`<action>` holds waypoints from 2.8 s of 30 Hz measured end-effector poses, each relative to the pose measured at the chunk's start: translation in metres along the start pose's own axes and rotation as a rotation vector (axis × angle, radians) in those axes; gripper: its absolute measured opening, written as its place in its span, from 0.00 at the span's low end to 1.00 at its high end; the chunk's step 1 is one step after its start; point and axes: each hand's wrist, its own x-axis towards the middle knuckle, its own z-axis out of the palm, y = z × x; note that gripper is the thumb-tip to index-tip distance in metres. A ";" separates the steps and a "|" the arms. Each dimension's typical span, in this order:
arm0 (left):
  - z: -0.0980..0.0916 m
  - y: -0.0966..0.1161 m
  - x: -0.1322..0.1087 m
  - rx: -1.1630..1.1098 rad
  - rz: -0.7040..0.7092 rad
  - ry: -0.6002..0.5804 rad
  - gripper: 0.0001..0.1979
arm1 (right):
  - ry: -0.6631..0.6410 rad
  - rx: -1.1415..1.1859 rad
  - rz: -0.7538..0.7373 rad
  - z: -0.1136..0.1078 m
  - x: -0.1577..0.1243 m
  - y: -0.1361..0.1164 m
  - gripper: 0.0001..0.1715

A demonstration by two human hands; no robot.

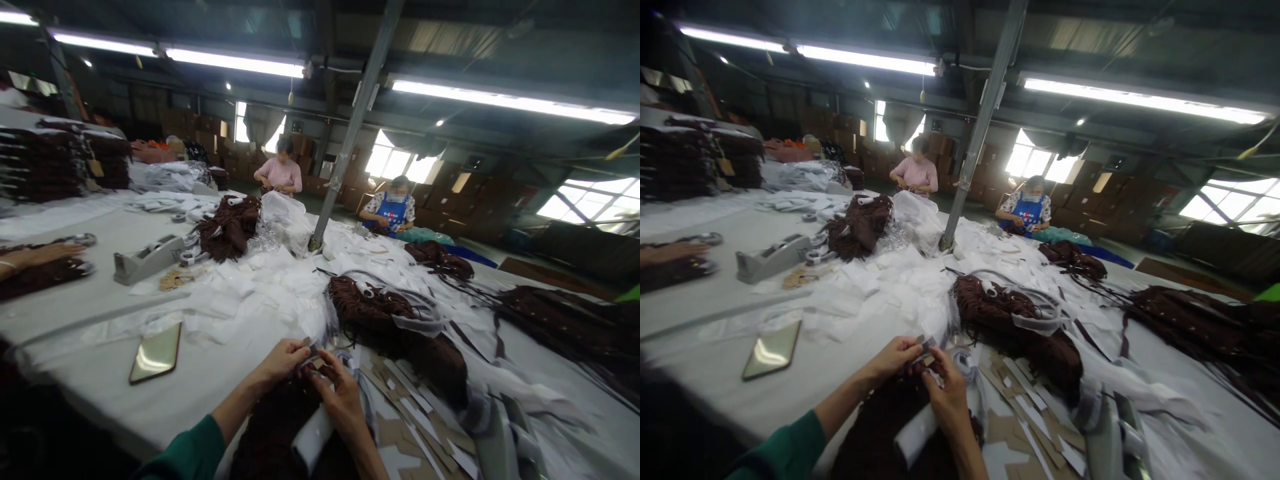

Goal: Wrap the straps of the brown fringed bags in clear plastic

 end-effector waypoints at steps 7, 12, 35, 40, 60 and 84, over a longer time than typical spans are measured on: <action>-0.002 0.016 -0.001 0.016 0.009 -0.145 0.23 | 0.003 -0.391 -0.258 -0.013 0.009 -0.022 0.10; -0.002 0.022 -0.005 0.085 0.028 -0.160 0.18 | 0.057 -0.414 -0.304 -0.010 0.008 -0.022 0.07; 0.013 0.033 -0.027 0.111 0.084 -0.078 0.24 | -0.137 -0.239 0.012 -0.030 0.026 -0.046 0.22; 0.015 0.037 -0.032 0.142 0.126 -0.100 0.22 | -0.373 -0.487 -0.065 -0.038 0.038 -0.059 0.13; 0.026 0.020 -0.031 0.379 0.151 0.134 0.16 | -0.257 -0.680 -0.305 -0.016 0.029 -0.050 0.11; 0.028 0.010 -0.027 -0.104 -0.085 -0.011 0.17 | -0.288 -0.628 -0.361 -0.025 0.023 -0.037 0.09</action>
